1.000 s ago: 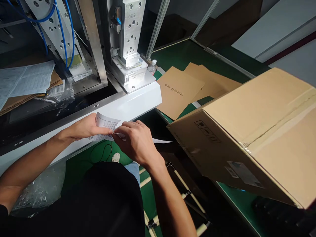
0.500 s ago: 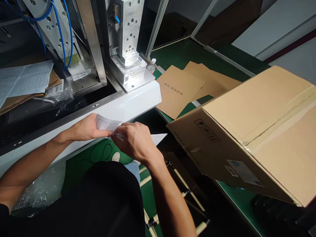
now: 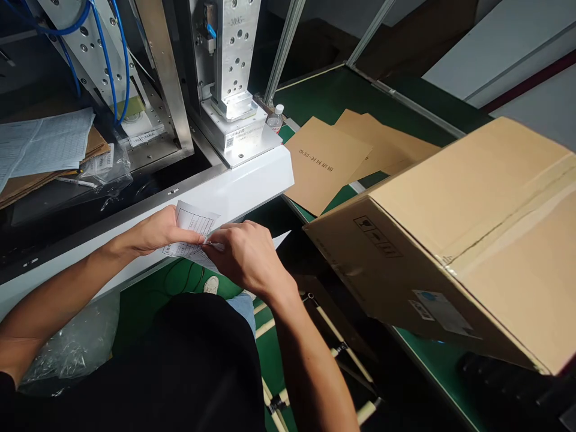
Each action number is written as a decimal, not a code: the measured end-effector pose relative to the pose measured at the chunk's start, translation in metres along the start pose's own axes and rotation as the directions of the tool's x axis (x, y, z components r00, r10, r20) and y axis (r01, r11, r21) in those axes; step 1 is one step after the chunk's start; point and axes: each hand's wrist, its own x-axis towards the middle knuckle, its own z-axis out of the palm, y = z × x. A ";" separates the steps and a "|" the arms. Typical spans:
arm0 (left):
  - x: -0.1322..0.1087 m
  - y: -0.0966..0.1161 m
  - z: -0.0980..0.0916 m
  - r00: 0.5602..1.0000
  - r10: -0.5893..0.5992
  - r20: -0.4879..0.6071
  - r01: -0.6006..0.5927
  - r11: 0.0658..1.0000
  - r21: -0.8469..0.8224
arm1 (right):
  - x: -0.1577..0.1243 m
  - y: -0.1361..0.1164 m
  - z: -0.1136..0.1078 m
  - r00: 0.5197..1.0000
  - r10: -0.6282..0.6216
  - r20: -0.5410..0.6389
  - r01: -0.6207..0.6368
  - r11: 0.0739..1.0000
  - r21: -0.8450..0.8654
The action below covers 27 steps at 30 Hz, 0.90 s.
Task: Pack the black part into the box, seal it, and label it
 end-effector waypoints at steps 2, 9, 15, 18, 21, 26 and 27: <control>-0.002 0.003 -0.004 0.998 -0.003 0.064 0.006 0.999 -0.051 | 0.000 0.001 -0.001 1.000 -0.007 -0.004 0.007 1.000 0.015; -0.017 0.006 -0.012 0.998 0.010 0.069 -0.016 0.996 0.089 | -0.001 0.001 -0.009 0.999 0.038 0.002 -0.038 0.998 0.058; -0.016 0.008 0.004 0.998 0.032 -0.053 -0.017 0.965 0.262 | 0.002 -0.004 -0.009 0.996 0.074 0.059 -0.077 0.995 0.061; -0.015 0.009 0.007 0.996 0.035 -0.084 -0.013 0.968 0.249 | 0.003 -0.005 -0.009 0.993 0.095 0.067 -0.097 0.995 0.031; -0.015 0.007 0.009 0.998 0.028 -0.057 -0.017 0.984 0.176 | 0.003 -0.005 -0.009 0.988 0.125 0.090 -0.127 0.992 0.018; -0.013 0.003 0.017 0.990 0.033 -0.138 -0.010 0.986 0.167 | 0.001 -0.003 -0.005 0.984 0.157 0.088 -0.156 0.988 -0.021; -0.013 0.002 0.018 0.988 0.030 -0.154 -0.005 0.987 0.163 | 0.000 -0.003 -0.004 0.985 0.156 0.080 -0.154 0.988 -0.030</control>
